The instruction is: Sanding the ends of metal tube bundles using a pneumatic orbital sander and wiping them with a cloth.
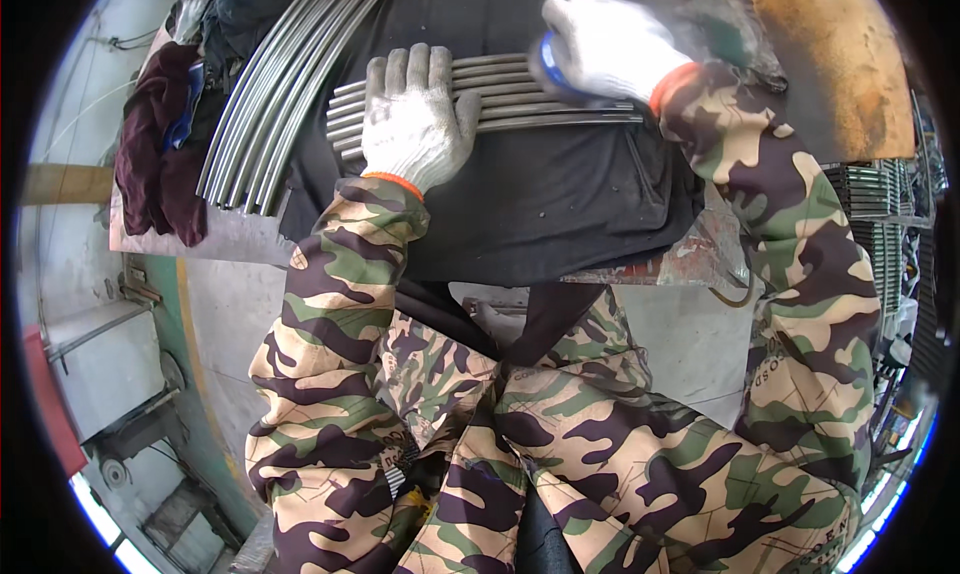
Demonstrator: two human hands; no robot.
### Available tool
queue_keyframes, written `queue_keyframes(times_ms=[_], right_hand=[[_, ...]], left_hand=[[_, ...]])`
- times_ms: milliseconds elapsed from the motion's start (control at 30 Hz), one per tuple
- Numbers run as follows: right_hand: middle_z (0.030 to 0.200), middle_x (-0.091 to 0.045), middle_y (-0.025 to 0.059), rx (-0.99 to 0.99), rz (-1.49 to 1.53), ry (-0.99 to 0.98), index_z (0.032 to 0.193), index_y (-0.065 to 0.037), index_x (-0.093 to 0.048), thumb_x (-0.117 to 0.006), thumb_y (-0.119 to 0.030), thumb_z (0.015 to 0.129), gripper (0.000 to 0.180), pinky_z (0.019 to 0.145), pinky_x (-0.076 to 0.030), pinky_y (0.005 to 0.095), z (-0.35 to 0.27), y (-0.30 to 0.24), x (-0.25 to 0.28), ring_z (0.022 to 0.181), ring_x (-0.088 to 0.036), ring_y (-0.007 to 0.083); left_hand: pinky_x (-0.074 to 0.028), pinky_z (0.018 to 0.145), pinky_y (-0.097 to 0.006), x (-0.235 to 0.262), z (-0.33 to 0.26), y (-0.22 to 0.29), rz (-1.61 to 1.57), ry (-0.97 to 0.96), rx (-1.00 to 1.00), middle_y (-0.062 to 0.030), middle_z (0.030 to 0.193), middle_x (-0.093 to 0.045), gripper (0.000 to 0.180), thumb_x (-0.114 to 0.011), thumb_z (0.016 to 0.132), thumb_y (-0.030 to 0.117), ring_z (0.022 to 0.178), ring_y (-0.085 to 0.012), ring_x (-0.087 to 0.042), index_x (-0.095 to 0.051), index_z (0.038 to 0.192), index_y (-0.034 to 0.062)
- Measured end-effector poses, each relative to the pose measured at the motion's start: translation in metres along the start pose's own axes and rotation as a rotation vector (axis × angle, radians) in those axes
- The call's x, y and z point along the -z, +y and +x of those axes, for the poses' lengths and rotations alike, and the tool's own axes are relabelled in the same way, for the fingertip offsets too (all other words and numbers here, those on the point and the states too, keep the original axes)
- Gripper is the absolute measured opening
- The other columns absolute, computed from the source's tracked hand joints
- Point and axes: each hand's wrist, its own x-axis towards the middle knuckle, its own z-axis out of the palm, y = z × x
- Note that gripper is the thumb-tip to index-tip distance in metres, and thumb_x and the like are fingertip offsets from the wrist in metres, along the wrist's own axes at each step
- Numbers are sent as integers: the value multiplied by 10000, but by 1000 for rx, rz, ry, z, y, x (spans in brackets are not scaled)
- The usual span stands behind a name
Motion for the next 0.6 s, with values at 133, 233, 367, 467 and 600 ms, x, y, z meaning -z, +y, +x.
queue_keyframes(times_ms=[133, 233, 367, 467, 600], right_hand=[[1129, -674, 183, 85, 35, -20, 1172, -109, -687, -636, -252, 937, 280, 833, -604, 553, -24, -11, 6, 1057, -708, 393], [1102, -678, 184, 120, 72, 0, 1165, -102, -689, -618, -241, 955, 261, 851, -602, 558, -31, -22, 14, 1036, -709, 398], [1143, -732, 221, -71, -7, -29, 1162, -84, -715, -620, -236, 939, 286, 884, -603, 569, 10, -3, 4, 1095, -743, 407], [1144, -707, 198, -23, 6, -71, 1162, -89, -702, -620, -241, 943, 279, 879, -603, 549, 3, -13, 6, 1092, -724, 403], [1144, -681, 181, 87, 36, -59, 1157, -94, -690, -607, -244, 954, 265, 864, -599, 540, -21, -14, 12, 1094, -705, 397]], left_hand=[[-407, 1121, -550, -6, -3, 4, -11, 88, -31, -223, 1290, -636, 519, -686, 947, 296, 1222, -406, -582, -600, 1336, -37], [-402, 1133, -549, -5, 0, 4, 12, 141, -33, -221, 1302, -635, 514, -688, 950, 297, 1243, -406, -577, -600, 1332, -35], [-401, 1150, -548, -9, 2, -2, -63, 21, -18, -225, 1302, -638, 517, -696, 955, 291, 1264, -421, -580, -595, 1341, -37], [-408, 1152, -540, -23, 5, -10, -105, 92, -4, -219, 1304, -644, 510, -697, 956, 293, 1269, -427, -586, -606, 1332, -40], [-432, 1109, -520, -17, 8, -5, -2, 185, -42, -210, 1305, -649, 485, -696, 953, 300, 1227, -398, -599, -636, 1301, -33]])
